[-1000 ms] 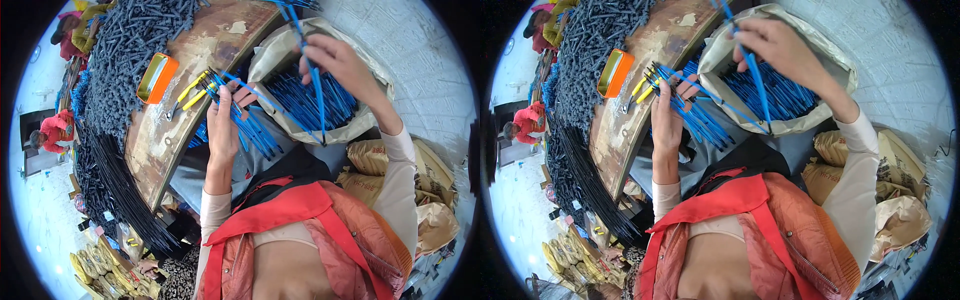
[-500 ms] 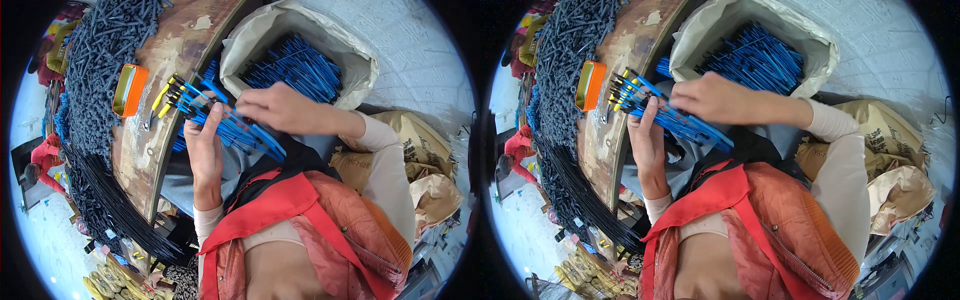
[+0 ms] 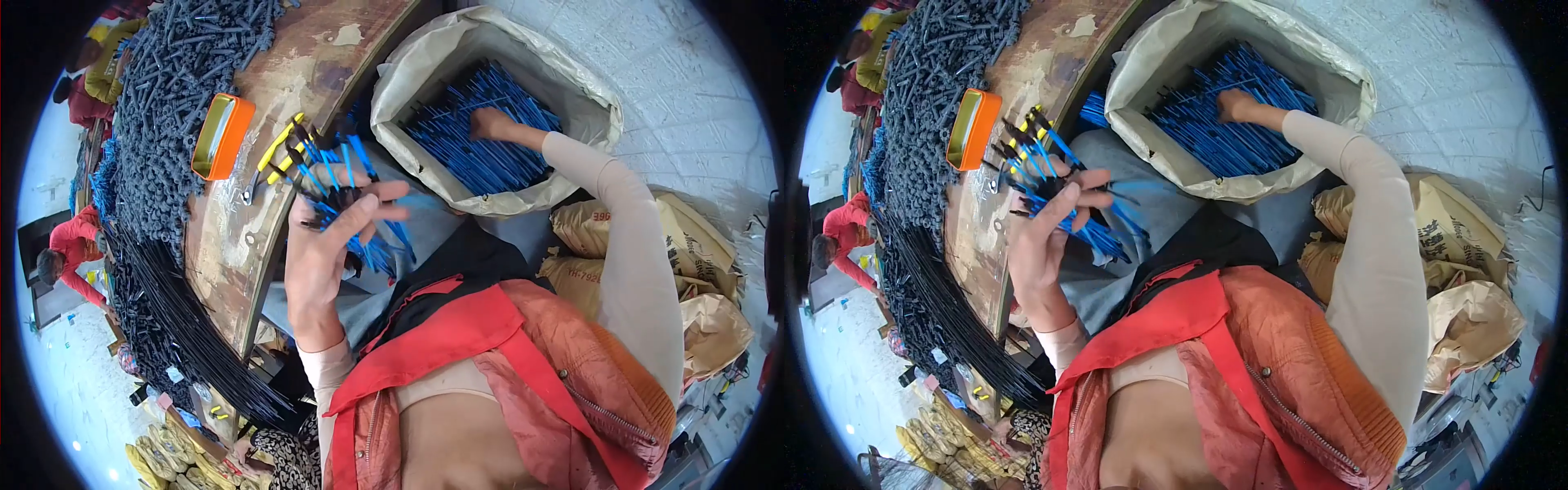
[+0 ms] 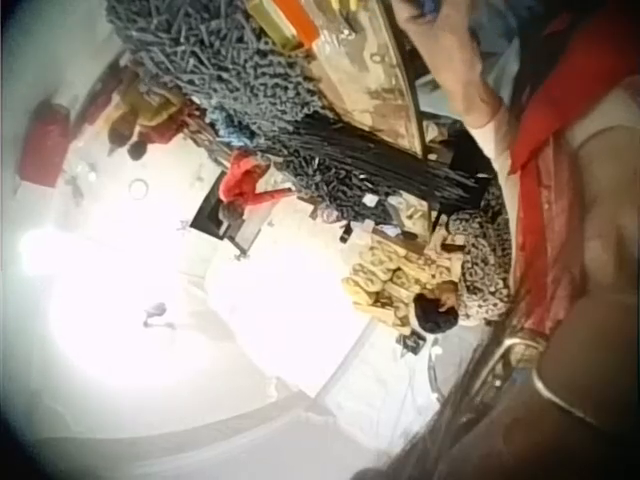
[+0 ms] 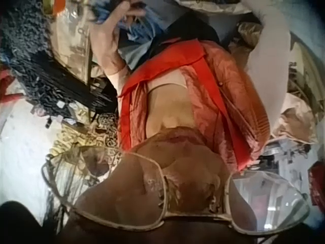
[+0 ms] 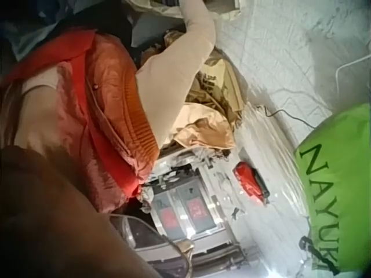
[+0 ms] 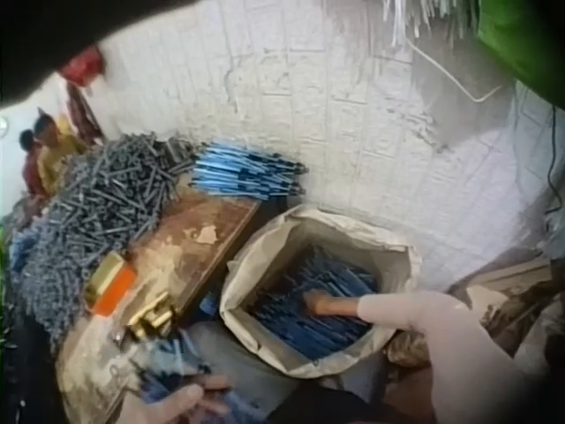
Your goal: Assembling bundles of blue plastic components using pliers at a factory workstation.
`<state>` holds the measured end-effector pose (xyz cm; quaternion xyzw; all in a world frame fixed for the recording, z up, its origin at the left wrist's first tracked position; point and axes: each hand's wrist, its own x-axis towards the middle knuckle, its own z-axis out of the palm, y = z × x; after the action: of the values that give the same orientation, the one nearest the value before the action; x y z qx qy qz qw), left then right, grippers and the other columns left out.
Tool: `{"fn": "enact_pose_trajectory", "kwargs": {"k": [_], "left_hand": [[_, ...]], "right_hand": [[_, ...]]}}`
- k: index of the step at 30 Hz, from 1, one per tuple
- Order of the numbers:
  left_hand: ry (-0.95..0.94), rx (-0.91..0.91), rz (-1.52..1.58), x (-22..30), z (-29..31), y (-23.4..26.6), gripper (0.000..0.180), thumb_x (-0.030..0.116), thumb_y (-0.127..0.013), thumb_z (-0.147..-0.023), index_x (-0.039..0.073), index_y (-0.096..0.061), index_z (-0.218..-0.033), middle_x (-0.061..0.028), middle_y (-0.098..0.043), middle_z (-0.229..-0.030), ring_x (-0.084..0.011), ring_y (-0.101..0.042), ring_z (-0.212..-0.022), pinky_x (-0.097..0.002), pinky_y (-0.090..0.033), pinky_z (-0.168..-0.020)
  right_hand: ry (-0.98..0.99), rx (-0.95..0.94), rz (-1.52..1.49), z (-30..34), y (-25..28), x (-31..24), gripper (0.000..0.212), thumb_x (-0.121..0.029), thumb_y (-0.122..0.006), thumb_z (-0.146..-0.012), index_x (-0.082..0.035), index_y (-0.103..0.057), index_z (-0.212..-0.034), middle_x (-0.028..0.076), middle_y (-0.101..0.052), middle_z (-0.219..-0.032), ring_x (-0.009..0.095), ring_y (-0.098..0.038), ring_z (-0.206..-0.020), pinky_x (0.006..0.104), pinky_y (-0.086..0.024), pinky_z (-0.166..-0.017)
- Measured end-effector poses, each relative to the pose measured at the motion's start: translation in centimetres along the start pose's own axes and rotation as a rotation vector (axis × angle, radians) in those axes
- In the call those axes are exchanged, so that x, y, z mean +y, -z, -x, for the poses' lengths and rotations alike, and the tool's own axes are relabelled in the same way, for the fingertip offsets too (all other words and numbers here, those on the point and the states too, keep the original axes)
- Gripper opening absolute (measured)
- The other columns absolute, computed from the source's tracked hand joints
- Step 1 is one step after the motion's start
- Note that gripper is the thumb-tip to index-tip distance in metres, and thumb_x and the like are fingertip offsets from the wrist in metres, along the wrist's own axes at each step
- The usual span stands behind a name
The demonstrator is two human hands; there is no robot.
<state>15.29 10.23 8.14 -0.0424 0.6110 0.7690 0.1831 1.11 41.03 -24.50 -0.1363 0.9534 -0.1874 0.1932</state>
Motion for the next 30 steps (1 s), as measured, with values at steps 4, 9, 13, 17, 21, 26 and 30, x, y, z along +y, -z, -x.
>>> {"fn": "enact_pose_trajectory", "kwargs": {"k": [4, 9, 13, 17, 21, 26, 30], "left_hand": [[-0.114, 0.015, 0.024, -0.5, -1.5, 1.2, 0.019, 0.003, -0.059, -0.09, 0.003, -0.051, -0.107, -0.0239, -0.067, -0.102, -0.0279, -0.068, -0.089, -0.0319, -0.047, -0.068], [-0.119, 0.014, 0.046, -0.3, -2.6, 0.7, 0.015, 0.002, -0.058, -0.09, 0.004, -0.053, -0.104, -0.0218, -0.068, -0.1, -0.0248, -0.068, -0.086, -0.0309, -0.047, -0.072], [-0.112, -0.03, 0.086, -0.5, -2.7, 0.7, 0.018, 0.002, -0.06, -0.089, 0.004, -0.053, -0.105, -0.0211, -0.068, -0.1, -0.0241, -0.068, -0.085, -0.0308, -0.047, -0.07], [-0.224, 0.064, 0.102, -0.3, -2.6, 2.7, 0.019, 0.002, -0.059, -0.089, 0.004, -0.053, -0.108, -0.0202, -0.068, -0.101, -0.0227, -0.067, -0.084, -0.0307, -0.046, -0.07], [-0.257, 0.093, 0.154, -0.3, -3.3, 3.3, 0.019, 0.002, -0.059, -0.09, 0.005, -0.054, -0.108, -0.018, -0.068, -0.101, -0.0208, -0.067, -0.082, -0.03, -0.045, -0.068], [-0.297, 0.129, 0.192, -0.5, -3.8, 3.7, 0.02, 0.003, -0.059, -0.091, 0.005, -0.055, -0.11, -0.0172, -0.068, -0.101, -0.0193, -0.067, -0.081, -0.0283, -0.046, -0.067], [-0.302, 0.221, 0.266, -0.8, -4.8, 4.7, 0.022, 0.002, -0.059, -0.091, 0.005, -0.055, -0.113, -0.0166, -0.068, -0.102, -0.0181, -0.067, -0.081, -0.027, -0.046, -0.065]], "right_hand": [[-0.032, 0.011, -0.072, 2.1, 1.1, 1.4, 0.031, -0.024, -0.071, -0.073, -0.002, -0.067, -0.094, 0.018, -0.069, -0.087, 0.034, -0.066, -0.084, 0.0441, -0.051, -0.075], [-0.096, -0.101, -0.45, 3.2, 0.9, 0.2, 0.034, -0.023, -0.071, -0.071, 0.0, -0.064, -0.095, 0.019, -0.068, -0.087, 0.036, -0.066, -0.085, 0.0439, -0.051, -0.074], [0.025, 0.007, -0.073, 3.0, -0.6, -0.1, 0.031, -0.021, -0.07, -0.07, -0.003, -0.064, -0.095, 0.017, -0.068, -0.09, 0.036, -0.065, -0.088, 0.0438, -0.051, -0.076], [-0.033, 0.006, -0.095, 3.3, 1.5, 1.7, 0.024, -0.017, -0.069, -0.069, -0.005, -0.067, -0.09, 0.014, -0.069, -0.087, 0.032, -0.067, -0.083, 0.0415, -0.052, -0.073], [-0.19, -0.112, -0.583, 4.9, 4.1, 0.8, 0.019, -0.013, -0.065, -0.077, -0.003, -0.06, -0.092, 0.01, -0.07, -0.079, 0.018, -0.068, -0.073, 0.0319, -0.053, -0.065], [0.099, 0.169, -1.058, 6.6, 8.0, -1.3, 0.016, -0.013, -0.059, -0.09, -0.002, -0.052, -0.099, 0.007, -0.066, -0.08, 0.014, -0.065, -0.068, 0.027, -0.052, -0.062], [0.064, 0.357, -0.991, 7.6, 10.7, -4.7, 0.019, -0.015, -0.061, -0.09, -0.001, -0.053, -0.099, 0.008, -0.061, -0.077, 0.013, -0.063, -0.067, 0.0272, -0.051, -0.062]]}}
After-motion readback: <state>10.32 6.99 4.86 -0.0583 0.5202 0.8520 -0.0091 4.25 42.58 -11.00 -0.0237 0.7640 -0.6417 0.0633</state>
